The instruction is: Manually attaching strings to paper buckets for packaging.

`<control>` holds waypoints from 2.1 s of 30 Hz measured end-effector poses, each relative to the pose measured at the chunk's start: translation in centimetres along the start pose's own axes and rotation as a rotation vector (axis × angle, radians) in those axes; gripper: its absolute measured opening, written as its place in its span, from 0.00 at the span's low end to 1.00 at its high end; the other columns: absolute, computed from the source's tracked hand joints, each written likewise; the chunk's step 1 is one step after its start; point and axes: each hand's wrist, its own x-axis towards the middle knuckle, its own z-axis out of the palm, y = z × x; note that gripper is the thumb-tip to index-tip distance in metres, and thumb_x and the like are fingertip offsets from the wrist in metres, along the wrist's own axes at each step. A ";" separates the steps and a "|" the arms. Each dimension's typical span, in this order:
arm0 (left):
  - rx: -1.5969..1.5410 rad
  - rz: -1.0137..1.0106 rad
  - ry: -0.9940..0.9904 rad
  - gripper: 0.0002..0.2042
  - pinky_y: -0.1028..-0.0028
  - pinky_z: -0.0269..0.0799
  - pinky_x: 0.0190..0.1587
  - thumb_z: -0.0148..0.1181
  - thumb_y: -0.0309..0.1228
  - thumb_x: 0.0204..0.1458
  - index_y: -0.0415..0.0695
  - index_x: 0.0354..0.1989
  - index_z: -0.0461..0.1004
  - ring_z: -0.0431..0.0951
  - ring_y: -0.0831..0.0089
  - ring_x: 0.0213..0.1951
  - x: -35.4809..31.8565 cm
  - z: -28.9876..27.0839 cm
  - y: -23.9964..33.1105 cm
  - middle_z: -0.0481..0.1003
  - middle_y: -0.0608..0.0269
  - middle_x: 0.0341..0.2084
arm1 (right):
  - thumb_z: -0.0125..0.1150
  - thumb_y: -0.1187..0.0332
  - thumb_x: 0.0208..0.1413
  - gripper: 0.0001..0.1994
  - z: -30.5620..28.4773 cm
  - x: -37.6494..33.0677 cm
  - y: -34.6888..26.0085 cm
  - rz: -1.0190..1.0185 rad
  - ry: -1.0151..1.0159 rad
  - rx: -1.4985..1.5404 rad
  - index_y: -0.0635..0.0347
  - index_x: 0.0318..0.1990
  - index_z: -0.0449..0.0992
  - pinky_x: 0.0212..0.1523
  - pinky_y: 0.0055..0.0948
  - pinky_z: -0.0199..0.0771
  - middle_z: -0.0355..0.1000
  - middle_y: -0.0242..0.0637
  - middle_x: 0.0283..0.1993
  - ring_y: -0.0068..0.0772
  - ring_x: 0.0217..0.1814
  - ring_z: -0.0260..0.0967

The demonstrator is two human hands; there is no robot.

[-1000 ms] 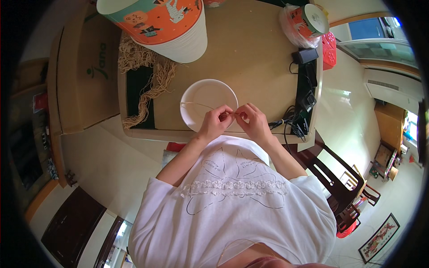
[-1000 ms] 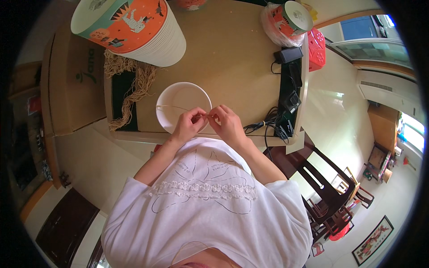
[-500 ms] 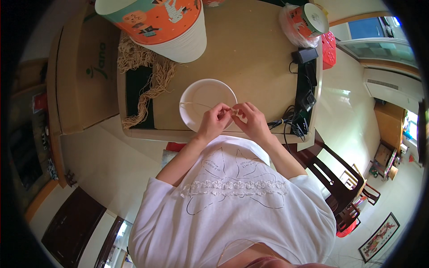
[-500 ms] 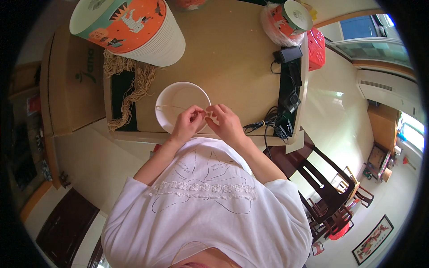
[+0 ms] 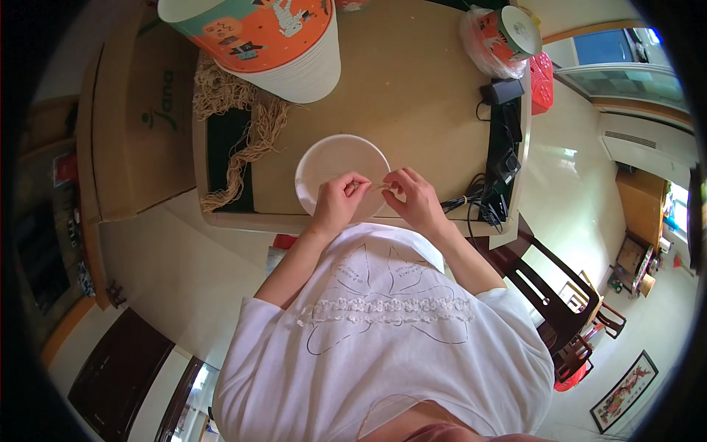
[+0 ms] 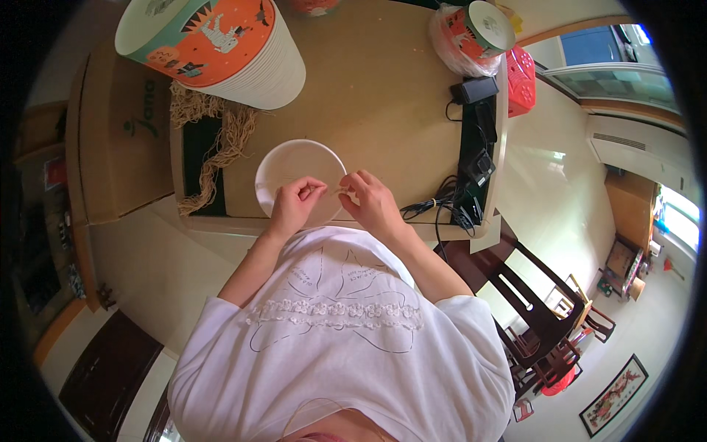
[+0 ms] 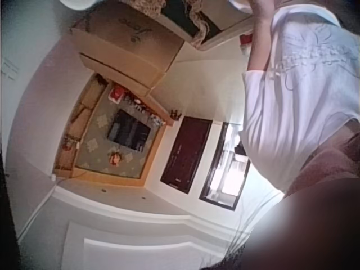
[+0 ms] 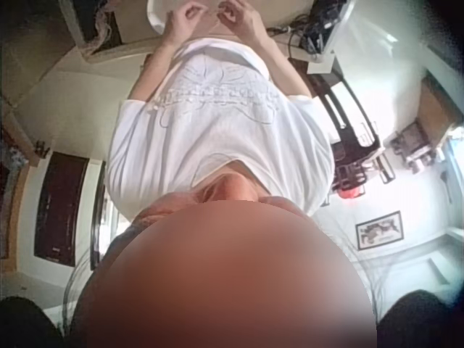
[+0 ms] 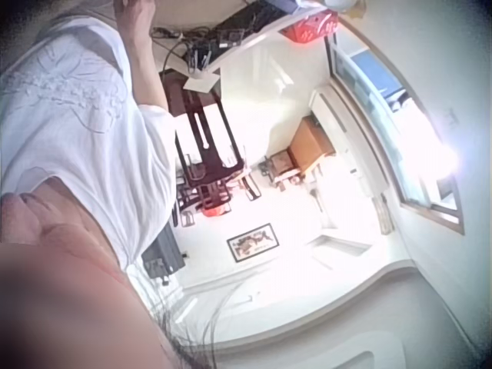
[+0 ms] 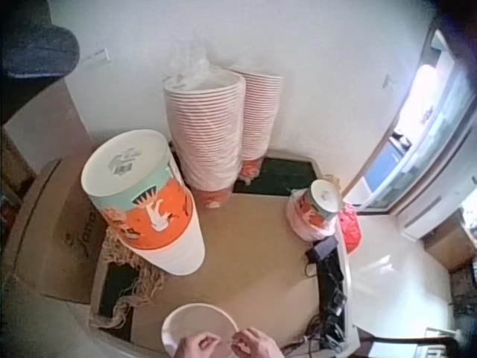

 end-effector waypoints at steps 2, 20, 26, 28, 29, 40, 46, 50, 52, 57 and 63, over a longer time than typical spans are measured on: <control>-0.038 -0.005 0.032 0.04 0.76 0.57 0.20 0.62 0.26 0.51 0.39 0.29 0.76 0.58 0.82 0.17 0.2 0.1 -0.1 0.60 0.69 0.11 | 0.63 0.74 0.48 0.10 0.0 0.0 0.2 0.007 -0.005 0.006 0.60 0.40 0.73 0.36 0.30 0.75 0.69 0.39 0.34 0.34 0.34 0.71; -0.013 0.068 0.017 0.03 0.75 0.58 0.21 0.60 0.22 0.47 0.38 0.26 0.71 0.61 0.78 0.17 -0.3 -0.9 1.3 0.62 0.65 0.13 | 0.63 0.73 0.45 0.06 0.6 1.5 -0.9 -0.121 0.056 -0.211 0.55 0.32 0.73 0.34 0.37 0.73 0.68 0.37 0.34 0.41 0.37 0.69; 0.002 0.043 0.033 0.04 0.73 0.62 0.22 0.62 0.23 0.47 0.38 0.26 0.73 0.66 0.75 0.17 -0.1 -0.5 1.5 0.67 0.61 0.14 | 0.62 0.74 0.45 0.05 0.2 2.0 -1.6 -0.150 0.109 -0.138 0.56 0.31 0.73 0.35 0.37 0.73 0.68 0.37 0.35 0.41 0.38 0.69; 0.035 -0.014 -0.020 0.04 0.71 0.64 0.22 0.63 0.25 0.46 0.39 0.26 0.73 0.68 0.72 0.18 -0.1 -0.9 2.2 0.70 0.59 0.16 | 0.62 0.74 0.45 0.05 0.0 2.0 -1.4 -0.164 0.078 -0.155 0.56 0.31 0.73 0.36 0.37 0.73 0.68 0.37 0.36 0.41 0.39 0.69; 0.036 -0.007 -0.018 0.04 0.71 0.64 0.22 0.63 0.25 0.46 0.39 0.26 0.73 0.68 0.72 0.18 -0.1 -1.0 2.4 0.70 0.59 0.16 | 0.62 0.74 0.45 0.05 0.0 2.1 -1.2 -0.175 0.043 -0.169 0.56 0.30 0.73 0.36 0.37 0.73 0.68 0.37 0.36 0.41 0.39 0.69; 0.182 0.182 0.160 0.05 0.69 0.60 0.21 0.62 0.23 0.45 0.40 0.23 0.72 0.65 0.69 0.16 0.7 -0.8 0.6 0.65 0.61 0.12 | 0.59 0.74 0.48 0.06 0.7 1.6 -0.5 -0.100 0.046 -0.183 0.56 0.35 0.72 0.35 0.37 0.73 0.69 0.39 0.35 0.43 0.37 0.70; 0.273 0.088 0.154 0.05 0.64 0.70 0.26 0.60 0.26 0.46 0.41 0.22 0.71 0.76 0.60 0.22 1.3 -0.9 0.0 0.74 0.57 0.19 | 0.58 0.73 0.51 0.12 1.4 0.8 0.0 0.054 0.027 -0.079 0.57 0.44 0.66 0.29 0.39 0.72 0.70 0.44 0.29 0.44 0.28 0.71; 0.263 0.031 0.097 0.05 0.65 0.70 0.26 0.60 0.26 0.46 0.41 0.22 0.71 0.75 0.61 0.22 0.9 -0.7 0.8 0.74 0.57 0.18 | 0.58 0.74 0.51 0.14 1.8 0.3 0.7 0.067 0.108 -0.054 0.57 0.45 0.64 0.24 0.36 0.70 0.68 0.42 0.22 0.42 0.22 0.70; 0.191 0.125 0.110 0.05 0.72 0.65 0.23 0.62 0.25 0.47 0.40 0.24 0.72 0.70 0.73 0.17 0.6 -0.5 0.4 0.69 0.61 0.13 | 0.57 0.73 0.51 0.13 1.6 0.4 0.4 0.104 0.107 -0.047 0.56 0.44 0.64 0.25 0.39 0.71 0.71 0.44 0.25 0.46 0.24 0.71; 0.187 0.088 0.070 0.05 0.71 0.68 0.26 0.64 0.25 0.45 0.41 0.30 0.75 0.73 0.71 0.21 0.7 -0.8 1.2 0.73 0.61 0.19 | 0.57 0.72 0.52 0.12 1.3 0.2 0.5 0.162 0.132 -0.057 0.56 0.43 0.64 0.25 0.41 0.72 0.72 0.44 0.25 0.48 0.25 0.72; 0.171 0.182 0.033 0.11 0.75 0.65 0.25 0.64 0.22 0.46 0.44 0.40 0.77 0.66 0.76 0.20 1.7 0.2 1.4 0.68 0.65 0.19 | 0.60 0.70 0.53 0.12 1.0 -0.3 0.5 0.125 0.108 0.007 0.57 0.43 0.65 0.25 0.37 0.72 0.71 0.42 0.22 0.43 0.24 0.73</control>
